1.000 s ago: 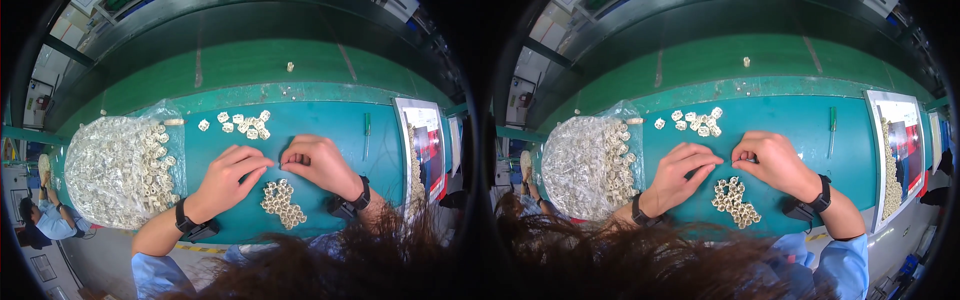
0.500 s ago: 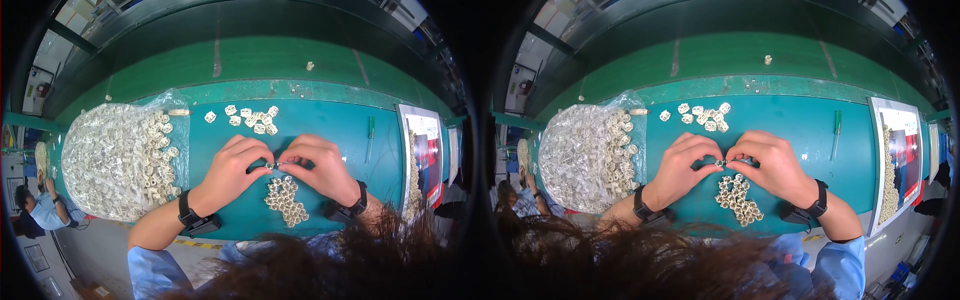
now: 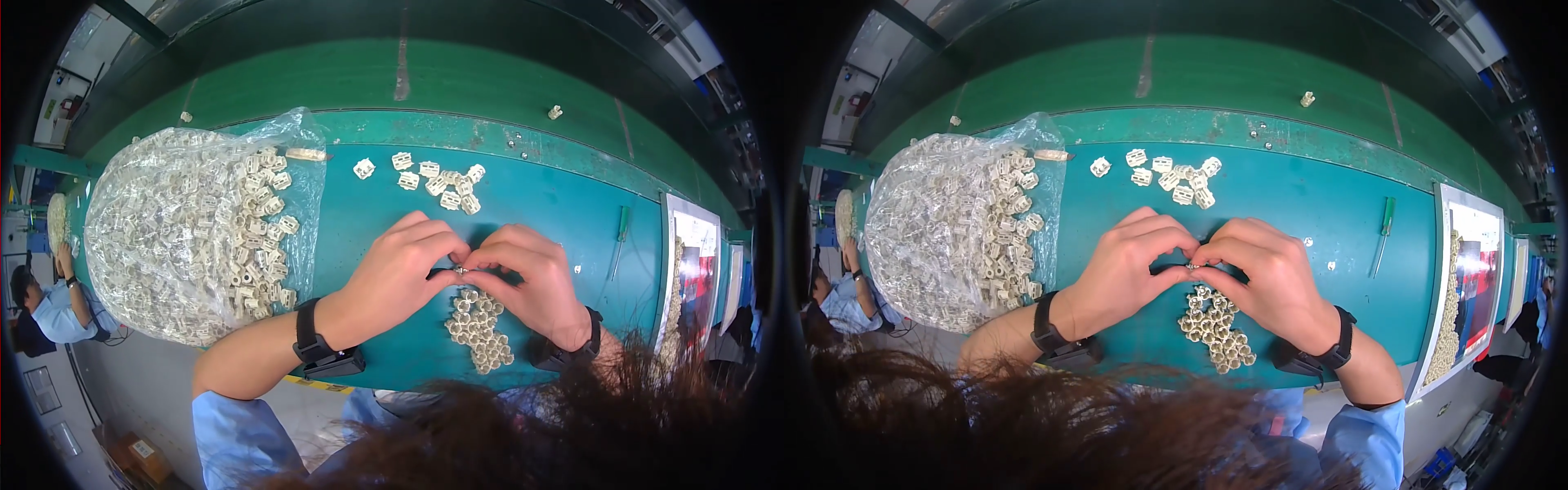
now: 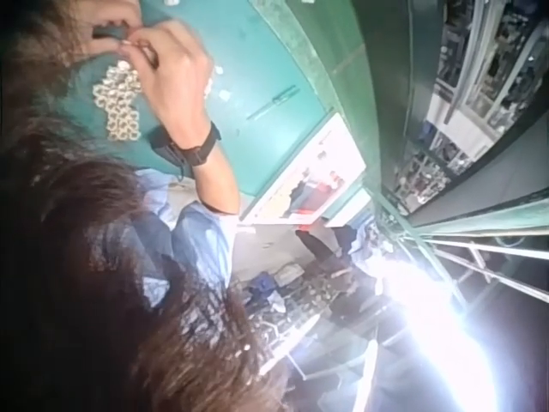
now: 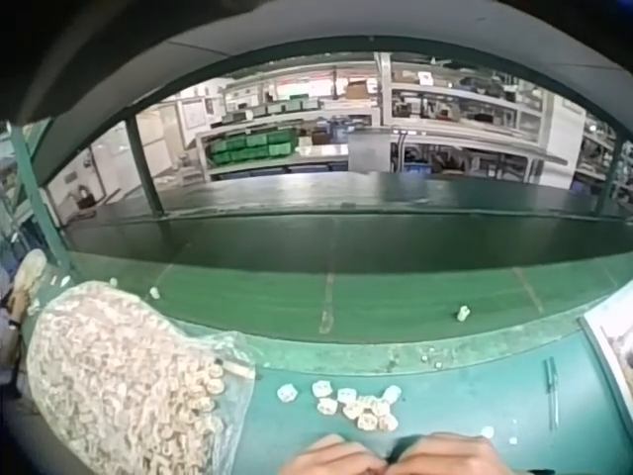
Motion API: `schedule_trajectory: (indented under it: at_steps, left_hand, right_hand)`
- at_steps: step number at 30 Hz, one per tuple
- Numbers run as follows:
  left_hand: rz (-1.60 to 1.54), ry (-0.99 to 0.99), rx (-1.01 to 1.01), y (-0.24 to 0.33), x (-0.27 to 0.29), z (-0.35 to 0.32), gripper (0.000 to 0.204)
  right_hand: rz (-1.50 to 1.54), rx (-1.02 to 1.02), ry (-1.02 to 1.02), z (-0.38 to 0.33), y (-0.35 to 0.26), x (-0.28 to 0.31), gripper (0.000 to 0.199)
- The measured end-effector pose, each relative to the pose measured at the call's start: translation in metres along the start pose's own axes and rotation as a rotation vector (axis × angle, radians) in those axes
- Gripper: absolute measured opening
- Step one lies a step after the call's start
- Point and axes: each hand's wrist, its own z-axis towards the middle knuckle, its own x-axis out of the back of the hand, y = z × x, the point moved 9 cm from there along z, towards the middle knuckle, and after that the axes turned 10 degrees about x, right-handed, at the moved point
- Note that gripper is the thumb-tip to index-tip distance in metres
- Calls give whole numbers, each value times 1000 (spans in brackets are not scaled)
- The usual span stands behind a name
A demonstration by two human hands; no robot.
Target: The person picks up a white plastic housing and a metal contact by hand, inserts the contact into the housing, and places the assembled component onto the green work surface.
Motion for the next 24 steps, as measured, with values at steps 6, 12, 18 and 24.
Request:
schedule_trajectory:
  at_steps: [6,12,18,24]
  left_hand:
    - [8,7,-7,0,0,-1,32]
    - [18,0,5,-1,-1,1,31]
    - [3,-67,-16,-3,6,1,30]
    - [55,-496,140,15,0,-1,49]
  right_hand:
    - [-32,22,9,0,-2,1,25]
    - [-41,20,15,0,-1,3,26]
    - [-38,-55,102,6,9,40,19]
    - [-102,-167,294,-20,53,110,10]
